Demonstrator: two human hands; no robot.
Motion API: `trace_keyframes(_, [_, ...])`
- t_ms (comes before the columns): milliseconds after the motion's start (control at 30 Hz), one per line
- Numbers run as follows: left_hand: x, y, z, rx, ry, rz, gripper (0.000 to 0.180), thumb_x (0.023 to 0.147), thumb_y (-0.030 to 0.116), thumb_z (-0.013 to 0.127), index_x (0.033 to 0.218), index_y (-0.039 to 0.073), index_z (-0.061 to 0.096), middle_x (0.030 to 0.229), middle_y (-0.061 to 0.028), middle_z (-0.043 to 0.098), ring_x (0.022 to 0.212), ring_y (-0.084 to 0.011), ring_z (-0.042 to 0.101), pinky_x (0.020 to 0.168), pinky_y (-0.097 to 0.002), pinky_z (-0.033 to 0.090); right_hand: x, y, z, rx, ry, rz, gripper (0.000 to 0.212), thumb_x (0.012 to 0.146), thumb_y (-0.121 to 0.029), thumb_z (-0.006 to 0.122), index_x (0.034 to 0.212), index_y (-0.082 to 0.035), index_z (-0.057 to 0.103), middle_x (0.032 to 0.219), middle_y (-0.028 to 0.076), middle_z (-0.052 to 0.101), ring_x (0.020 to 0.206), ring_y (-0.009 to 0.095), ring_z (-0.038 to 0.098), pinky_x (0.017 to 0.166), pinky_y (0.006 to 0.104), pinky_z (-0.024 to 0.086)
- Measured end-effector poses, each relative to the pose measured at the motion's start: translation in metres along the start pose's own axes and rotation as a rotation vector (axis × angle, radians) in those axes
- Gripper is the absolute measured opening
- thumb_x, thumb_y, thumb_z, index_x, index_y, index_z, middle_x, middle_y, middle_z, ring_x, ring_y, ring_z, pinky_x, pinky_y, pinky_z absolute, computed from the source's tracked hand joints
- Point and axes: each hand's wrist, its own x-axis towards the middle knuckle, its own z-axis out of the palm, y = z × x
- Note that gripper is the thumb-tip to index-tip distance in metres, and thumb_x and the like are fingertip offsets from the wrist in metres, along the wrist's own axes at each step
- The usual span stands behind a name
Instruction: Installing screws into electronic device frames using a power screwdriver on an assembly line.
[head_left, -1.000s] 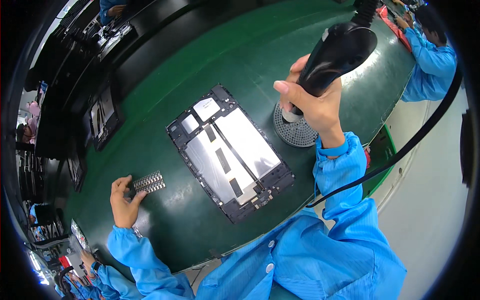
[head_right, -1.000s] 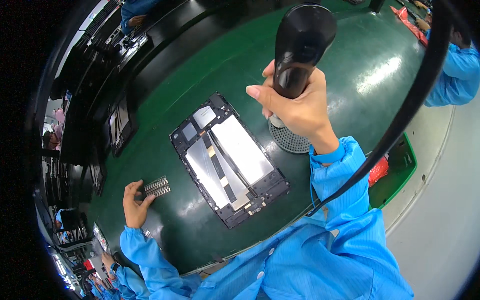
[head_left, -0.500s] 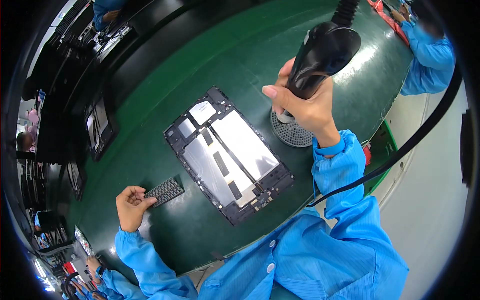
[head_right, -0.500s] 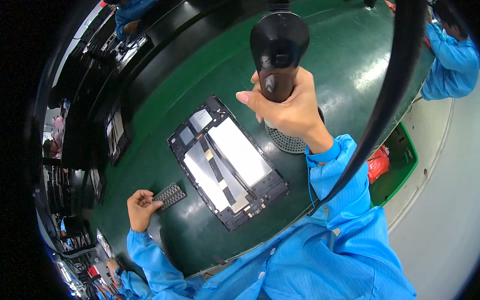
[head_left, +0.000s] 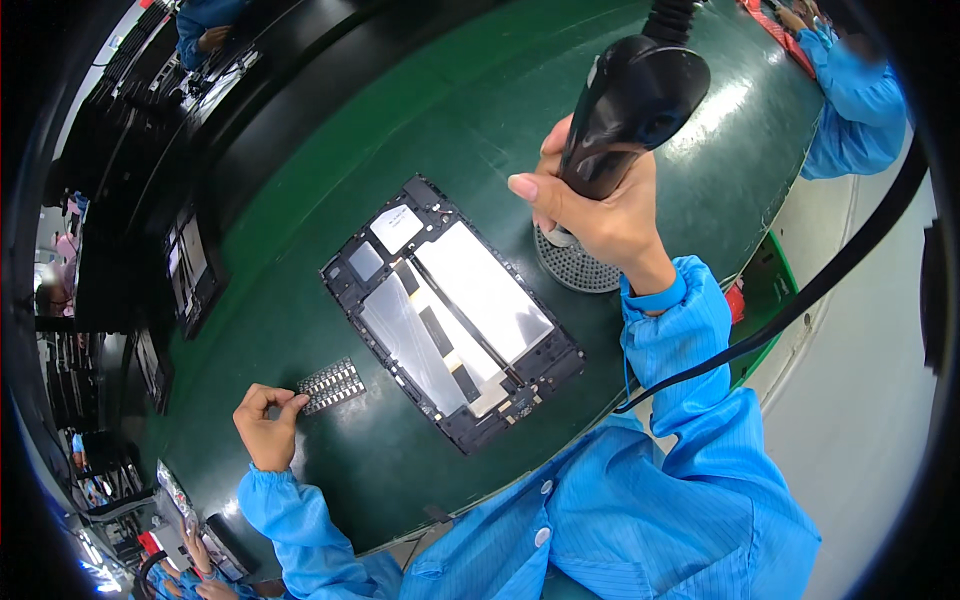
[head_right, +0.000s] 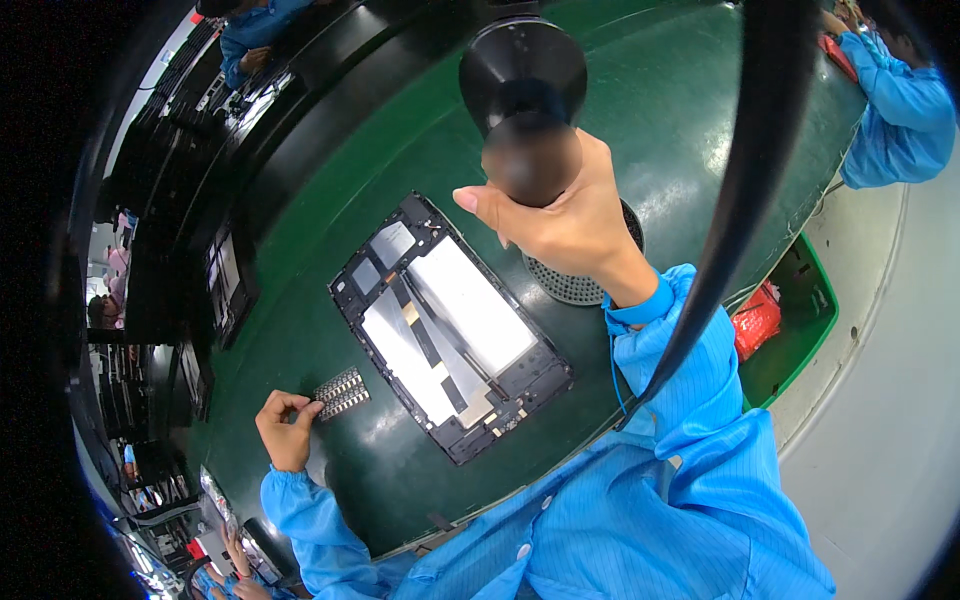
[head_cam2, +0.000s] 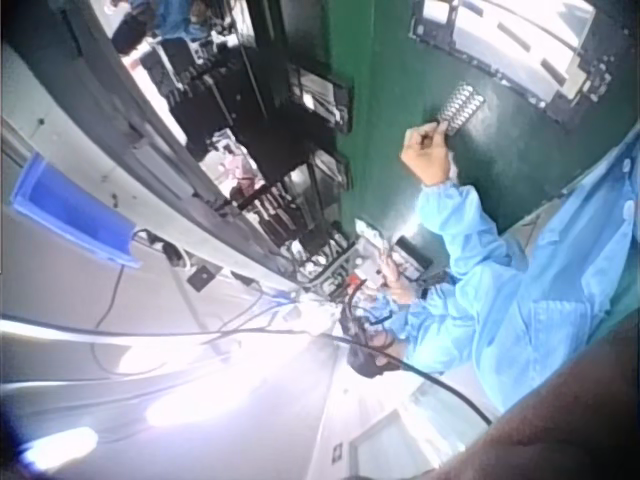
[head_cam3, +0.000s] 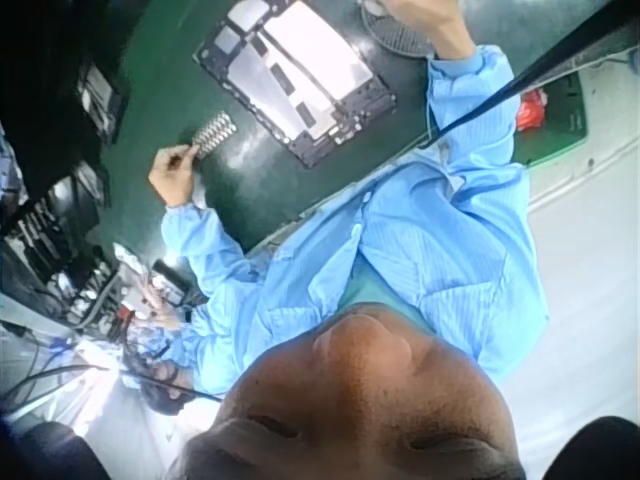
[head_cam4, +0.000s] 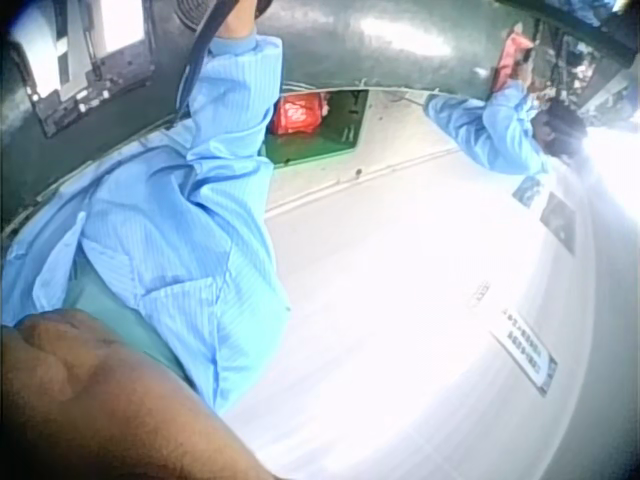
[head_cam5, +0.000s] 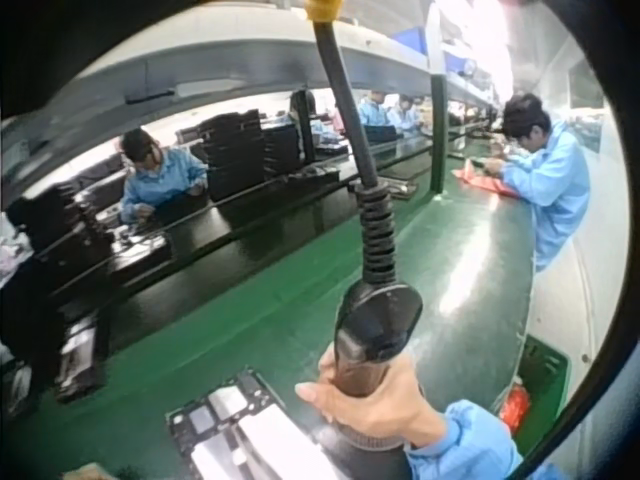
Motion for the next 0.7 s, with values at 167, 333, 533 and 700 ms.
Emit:
trace_keyframes(167, [-0.019, 0.023, 0.0, 0.232, 0.223, 0.163, 0.015, 0.063, -0.006, 0.075, 0.071, -0.003, 0.063, 0.071, -0.0101, 0.063, 0.066, -0.0163, 0.06, 0.065, -0.0254, 0.048, -0.002, -0.001, 0.014, 0.002, 0.049, 0.077, 0.03, 0.072, -0.001, 0.077, 0.094, 0.001, 0.057, 0.065, 0.002, 0.059, 0.051, 0.008, 0.055, 0.045, 0.0221, 0.043])
trace_keyframes(333, [-0.018, 0.06, 0.022, -0.131, 0.084, 0.049, 0.014, 0.068, -0.002, 0.076, 0.079, -0.004, 0.067, 0.077, -0.0117, 0.067, 0.071, -0.0166, 0.064, 0.066, -0.0268, 0.05, -0.004, -0.022, 0.008, -0.023, 0.095, -0.124, 0.034, 0.074, 0.005, 0.07, 0.102, 0.0, 0.05, 0.062, 0.004, 0.056, 0.05, 0.011, 0.054, 0.048, 0.0237, 0.044])
trace_keyframes(533, [-0.002, 0.075, 0.068, -0.703, -0.072, -0.162, 0.011, 0.079, -0.002, 0.069, 0.089, -0.006, 0.066, 0.08, -0.0115, 0.068, 0.07, -0.014, 0.065, 0.065, -0.0237, 0.054, -0.01, -0.029, 0.059, 0.135, -0.077, -0.145, 0.038, 0.075, 0.008, 0.067, 0.104, -0.001, 0.044, 0.061, 0.008, 0.057, 0.05, 0.015, 0.056, 0.049, 0.0269, 0.047])
trace_keyframes(700, [0.009, 0.075, 0.092, -0.733, -0.069, -0.135, 0.011, 0.08, 0.0, 0.069, 0.089, -0.006, 0.066, 0.08, -0.0096, 0.068, 0.071, -0.0115, 0.064, 0.065, -0.0222, 0.052, -0.017, -0.027, 0.081, 0.178, -0.193, -0.147, 0.04, 0.074, 0.008, 0.068, 0.105, -0.001, 0.044, 0.063, 0.009, 0.058, 0.051, 0.013, 0.056, 0.049, 0.0241, 0.047])
